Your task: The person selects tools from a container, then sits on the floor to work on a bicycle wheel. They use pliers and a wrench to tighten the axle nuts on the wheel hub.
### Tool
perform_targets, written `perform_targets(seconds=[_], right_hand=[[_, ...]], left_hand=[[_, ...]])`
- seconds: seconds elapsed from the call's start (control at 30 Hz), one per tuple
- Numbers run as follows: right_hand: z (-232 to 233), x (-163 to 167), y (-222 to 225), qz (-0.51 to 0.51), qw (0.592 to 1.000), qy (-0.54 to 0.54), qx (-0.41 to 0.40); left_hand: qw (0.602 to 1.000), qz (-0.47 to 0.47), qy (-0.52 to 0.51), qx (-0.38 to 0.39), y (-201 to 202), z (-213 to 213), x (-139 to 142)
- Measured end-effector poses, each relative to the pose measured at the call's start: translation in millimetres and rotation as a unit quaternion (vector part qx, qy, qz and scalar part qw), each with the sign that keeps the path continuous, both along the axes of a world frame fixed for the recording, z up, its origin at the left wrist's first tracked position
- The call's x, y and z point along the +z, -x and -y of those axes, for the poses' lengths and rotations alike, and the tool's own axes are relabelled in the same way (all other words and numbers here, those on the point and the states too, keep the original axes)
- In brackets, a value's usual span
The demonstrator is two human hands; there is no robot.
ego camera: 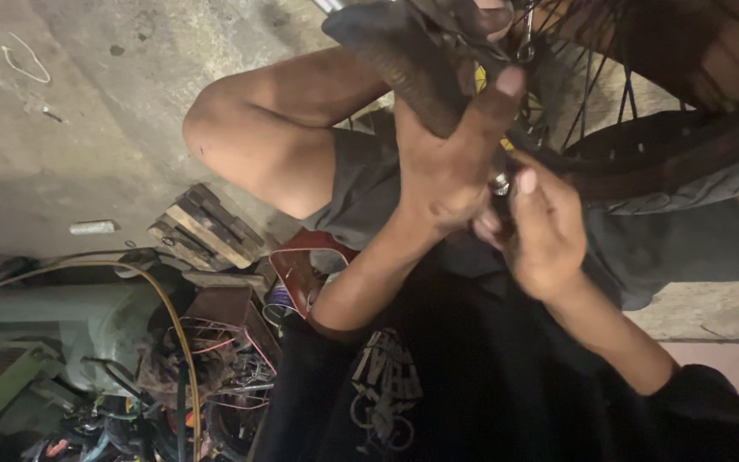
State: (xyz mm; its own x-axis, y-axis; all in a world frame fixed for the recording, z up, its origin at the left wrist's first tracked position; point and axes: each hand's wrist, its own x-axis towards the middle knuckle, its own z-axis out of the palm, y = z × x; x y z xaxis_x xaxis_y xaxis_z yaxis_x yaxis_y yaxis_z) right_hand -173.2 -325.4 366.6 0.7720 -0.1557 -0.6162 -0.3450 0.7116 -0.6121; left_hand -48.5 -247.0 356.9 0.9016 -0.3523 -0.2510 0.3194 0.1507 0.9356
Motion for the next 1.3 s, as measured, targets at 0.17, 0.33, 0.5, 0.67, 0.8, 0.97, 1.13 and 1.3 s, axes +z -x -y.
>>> perform_targets(seconds=[0.17, 0.33, 0.5, 0.67, 0.8, 0.97, 1.13, 1.3], right_hand=[[-3, -10, -7, 0.129, 0.803, 0.577, 0.082], [-4, -8, 4, 0.072, 0.929, 0.363, 0.032], [5, 2, 5, 0.054, 0.986, -0.151, -0.04], [4, 10, -8, -0.039, 0.995, -0.084, -0.039], [-1, 10, -9, 0.059, 0.922, 0.375, 0.073], [3, 1, -2, 0.044, 0.978, 0.199, 0.039], [11, 3, -5, 0.039, 0.995, 0.078, 0.056], [10, -17, -18, 0.195, 0.676, 0.7, 0.12]], left_hand=[[0.998, -0.058, 0.016, 0.02, -1, 11, 12], [0.997, -0.008, 0.075, 0.018, 1, 11, 11], [0.998, -0.016, -0.066, -0.017, 0, 6, 5], [1.0, -0.011, -0.022, -0.002, 0, 4, 6], [0.999, -0.032, 0.019, -0.001, -1, 5, 6], [0.999, -0.023, -0.035, 0.011, 3, 12, 1], [0.999, -0.026, -0.016, 0.011, 7, 7, -3], [0.999, 0.032, -0.033, 0.015, 9, 11, -7]])
